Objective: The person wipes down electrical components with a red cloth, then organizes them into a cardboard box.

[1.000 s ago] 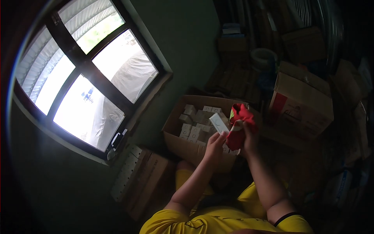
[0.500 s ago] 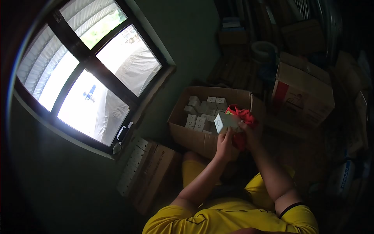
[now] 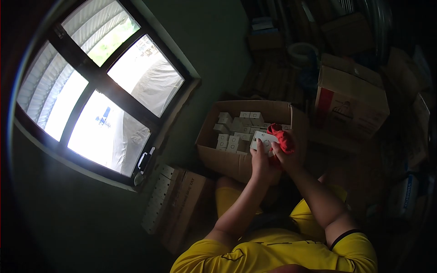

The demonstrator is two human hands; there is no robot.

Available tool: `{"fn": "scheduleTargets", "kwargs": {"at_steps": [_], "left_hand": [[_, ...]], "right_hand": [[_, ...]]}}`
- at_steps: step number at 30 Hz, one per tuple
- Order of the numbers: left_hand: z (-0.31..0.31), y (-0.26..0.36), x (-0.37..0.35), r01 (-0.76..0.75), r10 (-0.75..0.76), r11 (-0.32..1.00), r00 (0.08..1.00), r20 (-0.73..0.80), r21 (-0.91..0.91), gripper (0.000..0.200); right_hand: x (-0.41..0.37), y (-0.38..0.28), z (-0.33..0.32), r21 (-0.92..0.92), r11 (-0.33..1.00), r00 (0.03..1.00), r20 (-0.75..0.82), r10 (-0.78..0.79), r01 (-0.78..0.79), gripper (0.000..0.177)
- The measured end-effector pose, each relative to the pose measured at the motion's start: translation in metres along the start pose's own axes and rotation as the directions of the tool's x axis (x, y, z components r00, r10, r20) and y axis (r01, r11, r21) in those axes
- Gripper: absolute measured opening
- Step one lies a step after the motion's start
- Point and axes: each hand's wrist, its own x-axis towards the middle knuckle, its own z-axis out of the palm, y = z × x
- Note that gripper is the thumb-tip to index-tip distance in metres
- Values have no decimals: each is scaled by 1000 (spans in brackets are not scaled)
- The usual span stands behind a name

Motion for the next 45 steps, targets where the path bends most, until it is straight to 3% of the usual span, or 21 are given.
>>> {"fn": "scheduleTargets", "kwargs": {"at_steps": [3,7,10,11,14,15,18,21,22,23,24,25,28,29,32,33,34,36,39,41,45], "left_hand": [[10,-5,-13,26,-24,998,999,46,-53,41],[-8,-15,-5,4,-2,1000,984,181,-12,42],[-15,-20,0,-194,71,880,957,281,435,38],[-19,-27,3,-225,125,870,961,245,439,38],[-23,-4,12,-216,166,834,976,142,509,39],[-21,12,14,-273,220,814,962,163,512,40],[-19,31,22,-287,244,896,956,165,338,45],[-17,23,17,-470,284,693,875,392,547,31],[-17,19,13,-541,282,599,833,476,591,29],[-24,16,11,-488,141,410,869,475,771,26],[-9,19,-4,-506,134,323,861,491,800,29],[-6,18,-10,-456,87,345,886,456,820,30],[-8,16,-14,-455,100,358,887,450,815,33],[-10,14,-14,-474,131,358,878,459,804,34],[-25,6,5,-354,223,744,931,289,567,39],[-24,15,7,-312,194,822,940,282,477,44],[-29,22,11,-232,147,904,958,248,359,45],[-31,27,12,-247,160,898,954,253,363,44],[-33,16,12,-431,210,662,892,401,613,42],[-26,21,6,-503,140,515,848,511,694,34],[-26,43,9,-379,-16,363,911,412,851,26]], "right_hand": [[2,-2,-7,147,987,995,-61,76,-66,26],[13,25,-33,458,737,856,120,503,-497,32],[17,23,-30,400,707,811,350,469,-583,42],[19,28,-23,472,723,856,387,344,-504,54],[5,24,-9,483,727,871,318,375,-489,62],[-2,22,-9,380,745,824,397,404,-548,63],[-12,15,11,281,940,929,361,81,-191,62],[-12,16,3,205,968,960,268,87,-145,65],[-13,26,6,210,964,982,119,143,-166,59],[-15,34,-2,269,927,965,49,259,-263,53],[-13,36,-10,331,878,929,-13,370,-346,49],[-10,38,-14,122,951,934,-188,304,-285,44],[-6,31,-20,204,929,921,-178,346,-310,41],[-8,27,-17,150,957,952,-146,268,-247,44],[-12,16,4,-101,990,994,-38,-104,100,51],[-16,6,2,9,998,989,137,-63,63,64],[-20,6,8,35,998,985,162,-58,53,66],[-19,4,11,31,996,970,227,-87,82,65],[-16,17,1,133,991,988,156,4,-25,65],[-4,12,-10,165,984,989,139,47,-70,65],[21,13,-24,154,960,781,618,92,-235,65]]}}
